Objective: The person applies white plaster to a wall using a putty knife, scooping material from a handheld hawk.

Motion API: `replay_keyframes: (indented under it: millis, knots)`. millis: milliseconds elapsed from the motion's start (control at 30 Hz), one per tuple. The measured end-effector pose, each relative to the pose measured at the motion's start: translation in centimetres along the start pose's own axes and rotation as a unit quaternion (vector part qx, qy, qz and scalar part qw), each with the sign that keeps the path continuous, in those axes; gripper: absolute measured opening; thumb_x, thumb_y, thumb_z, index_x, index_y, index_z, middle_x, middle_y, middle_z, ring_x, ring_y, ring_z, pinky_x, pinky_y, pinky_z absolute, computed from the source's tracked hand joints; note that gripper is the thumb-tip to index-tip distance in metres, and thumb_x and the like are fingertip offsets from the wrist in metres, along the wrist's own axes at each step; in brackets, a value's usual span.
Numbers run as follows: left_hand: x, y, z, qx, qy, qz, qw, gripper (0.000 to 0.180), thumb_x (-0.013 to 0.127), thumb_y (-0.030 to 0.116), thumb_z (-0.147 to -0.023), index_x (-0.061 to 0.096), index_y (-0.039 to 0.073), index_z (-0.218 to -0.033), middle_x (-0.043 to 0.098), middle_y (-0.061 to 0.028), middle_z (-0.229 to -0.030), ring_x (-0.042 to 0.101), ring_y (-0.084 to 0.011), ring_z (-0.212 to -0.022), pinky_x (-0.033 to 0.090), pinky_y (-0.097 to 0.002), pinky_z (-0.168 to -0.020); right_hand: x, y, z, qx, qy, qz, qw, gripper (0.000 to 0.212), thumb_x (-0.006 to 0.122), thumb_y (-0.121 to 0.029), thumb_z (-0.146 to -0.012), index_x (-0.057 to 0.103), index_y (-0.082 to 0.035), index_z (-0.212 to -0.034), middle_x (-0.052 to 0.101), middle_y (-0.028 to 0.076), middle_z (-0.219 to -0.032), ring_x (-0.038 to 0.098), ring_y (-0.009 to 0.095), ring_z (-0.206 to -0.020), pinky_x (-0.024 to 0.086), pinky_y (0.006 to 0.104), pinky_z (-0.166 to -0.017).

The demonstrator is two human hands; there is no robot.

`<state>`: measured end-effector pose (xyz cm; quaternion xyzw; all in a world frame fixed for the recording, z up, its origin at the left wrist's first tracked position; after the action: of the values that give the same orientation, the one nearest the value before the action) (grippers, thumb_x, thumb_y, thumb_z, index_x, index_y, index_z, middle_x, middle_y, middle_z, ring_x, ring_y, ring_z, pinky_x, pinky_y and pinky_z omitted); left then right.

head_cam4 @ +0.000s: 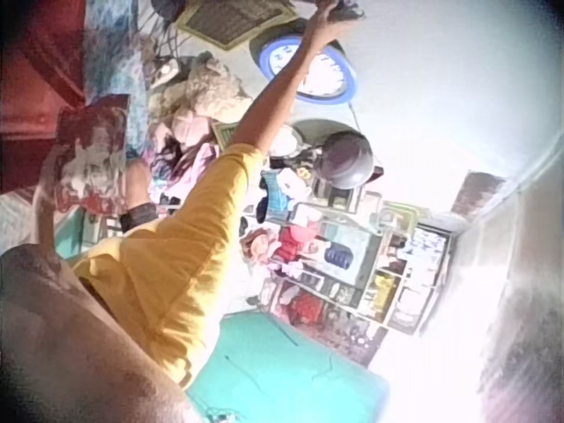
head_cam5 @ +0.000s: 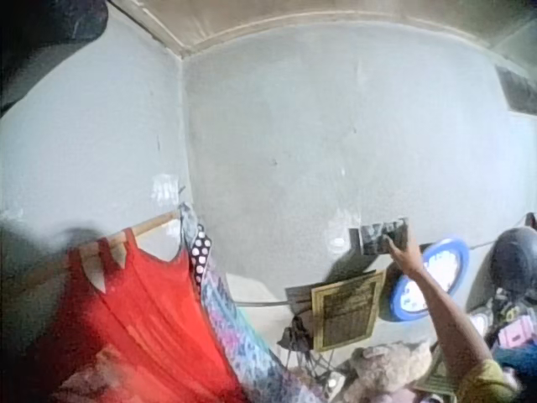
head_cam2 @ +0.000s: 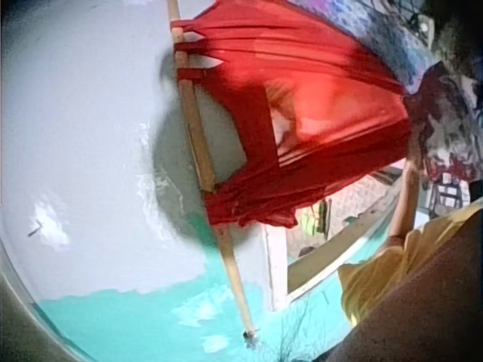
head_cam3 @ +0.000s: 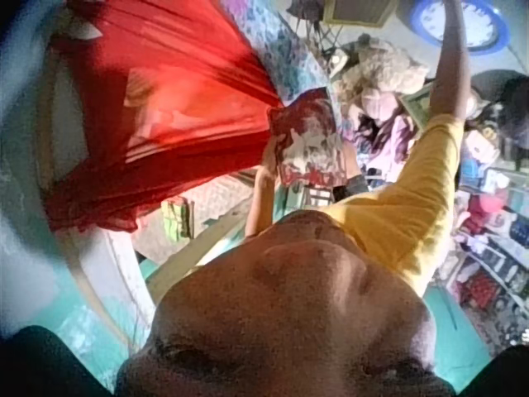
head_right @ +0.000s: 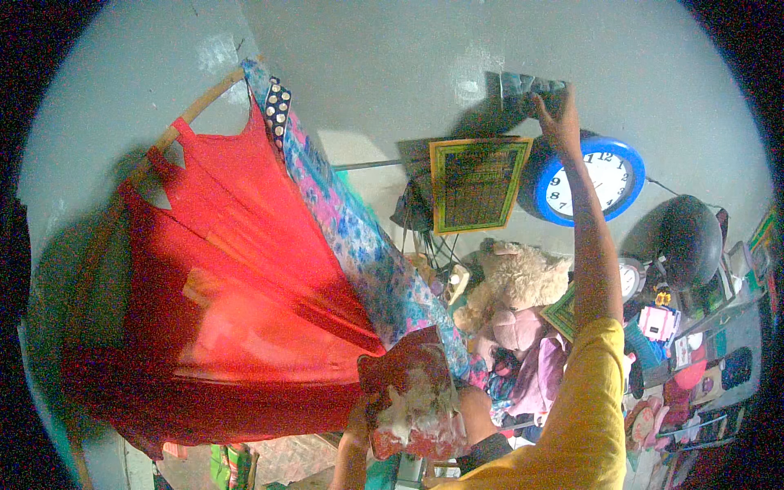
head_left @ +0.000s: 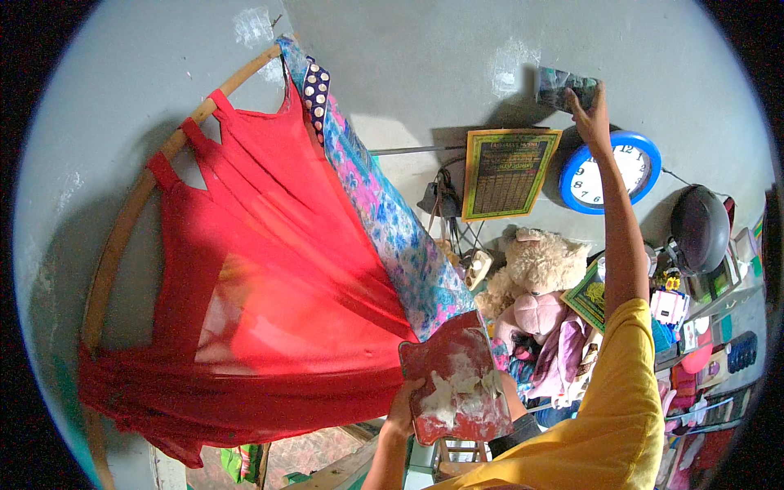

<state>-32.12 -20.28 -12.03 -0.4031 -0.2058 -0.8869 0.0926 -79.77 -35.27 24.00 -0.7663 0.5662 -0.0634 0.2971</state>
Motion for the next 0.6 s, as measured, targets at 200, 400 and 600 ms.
replay_keyframes:
  millis: [200,400,600]
  knots:
    - [-1.0,-0.3,-0.5,-0.012,-0.009,0.014,1.000,0.037,0.049,0.028,-0.078,0.052,0.003,-0.106,0.059,-0.0125,-0.098,0.059,-0.0262,-0.084,0.047,-0.0384,-0.078,0.8,1.3,0.7,-0.011,0.064,0.097,0.993,0.041,0.061,-0.025,-0.080,0.039,-0.001,-0.106,0.059,0.019,-0.091,0.059,0.031,-0.083,0.044,0.0366,-0.072]
    - [-0.4,-0.4,-0.2,-0.017,-0.001,0.017,1.000,0.037,0.050,0.027,-0.078,0.052,0.004,-0.107,0.060,-0.0124,-0.098,0.059,-0.0265,-0.084,0.047,-0.0393,-0.079,2.7,-1.2,1.0,-0.039,0.069,0.077,0.994,0.038,0.062,-0.024,-0.079,0.040,-0.002,-0.101,0.060,0.019,-0.087,0.059,0.033,-0.083,0.044,0.0373,-0.071]
    - [-0.7,-0.4,-1.0,-0.014,0.005,0.009,1.000,0.037,0.051,0.027,-0.077,0.052,0.005,-0.108,0.060,-0.0114,-0.099,0.059,-0.0259,-0.084,0.047,-0.0389,-0.079,2.6,-0.4,0.6,-0.055,0.083,0.071,0.993,0.037,0.062,-0.023,-0.078,0.041,-0.003,-0.100,0.059,0.019,-0.088,0.059,0.035,-0.081,0.044,0.0383,-0.070]
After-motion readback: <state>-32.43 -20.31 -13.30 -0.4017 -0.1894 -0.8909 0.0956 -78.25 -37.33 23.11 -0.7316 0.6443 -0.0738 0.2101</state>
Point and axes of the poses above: each hand's wrist, its own z-axis away from the middle knuckle, its own x-axis out of the palm, y = z × x, the point moved 7 cm from there along -z, towards the middle knuckle
